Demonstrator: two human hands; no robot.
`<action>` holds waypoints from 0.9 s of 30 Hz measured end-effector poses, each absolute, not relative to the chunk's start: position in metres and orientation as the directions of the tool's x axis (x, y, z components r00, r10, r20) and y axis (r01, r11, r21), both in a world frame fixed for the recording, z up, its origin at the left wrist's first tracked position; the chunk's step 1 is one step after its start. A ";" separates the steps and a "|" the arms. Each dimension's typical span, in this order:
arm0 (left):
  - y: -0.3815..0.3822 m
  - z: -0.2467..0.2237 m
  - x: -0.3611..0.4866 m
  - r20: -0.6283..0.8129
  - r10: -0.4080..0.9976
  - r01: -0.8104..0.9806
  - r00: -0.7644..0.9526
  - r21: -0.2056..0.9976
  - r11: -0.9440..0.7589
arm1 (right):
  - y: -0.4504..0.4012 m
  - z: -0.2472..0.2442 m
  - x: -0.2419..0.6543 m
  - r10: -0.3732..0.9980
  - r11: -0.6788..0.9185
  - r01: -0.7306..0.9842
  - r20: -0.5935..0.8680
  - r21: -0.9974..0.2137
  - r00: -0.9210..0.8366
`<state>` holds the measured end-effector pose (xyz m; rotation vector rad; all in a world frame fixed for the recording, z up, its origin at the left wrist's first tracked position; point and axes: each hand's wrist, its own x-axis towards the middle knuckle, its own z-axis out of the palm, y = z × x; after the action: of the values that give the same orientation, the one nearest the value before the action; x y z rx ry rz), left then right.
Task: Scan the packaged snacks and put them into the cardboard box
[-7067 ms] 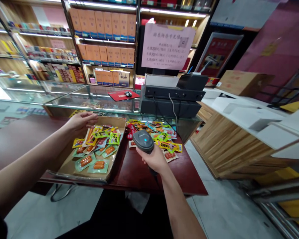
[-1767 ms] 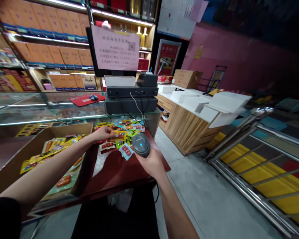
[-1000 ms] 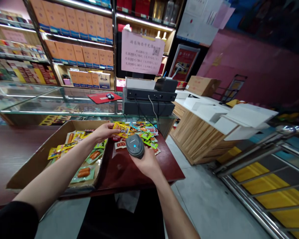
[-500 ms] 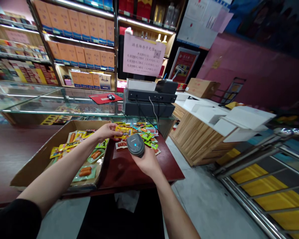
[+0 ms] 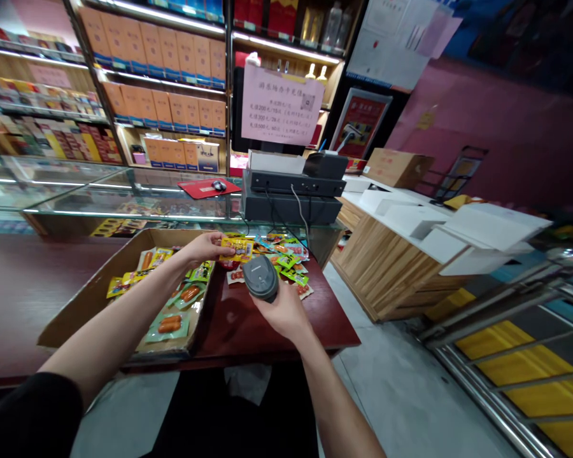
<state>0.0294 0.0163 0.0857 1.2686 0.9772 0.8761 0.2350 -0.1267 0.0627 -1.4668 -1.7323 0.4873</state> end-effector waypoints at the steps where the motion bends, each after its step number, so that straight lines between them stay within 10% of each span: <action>1: 0.016 0.088 0.022 -0.090 0.937 0.012 0.337 0.996 0.091 | -0.125 0.061 0.233 0.948 0.260 0.631 0.318 -0.731 -0.021; 16: -0.043 0.146 -0.153 -0.116 0.988 0.234 -0.103 0.962 0.137 | -0.100 0.060 0.179 0.918 0.391 0.483 0.293 -0.783 -0.268; 27: -0.011 0.113 -0.003 -0.087 0.949 0.319 0.302 0.948 -0.014 | -0.117 0.053 0.252 0.947 0.272 0.549 0.322 -0.791 -0.006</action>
<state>-0.0030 -0.0105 0.1130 1.5437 1.2063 0.7716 0.2518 -0.1168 0.0531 -1.3898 -1.6721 0.5752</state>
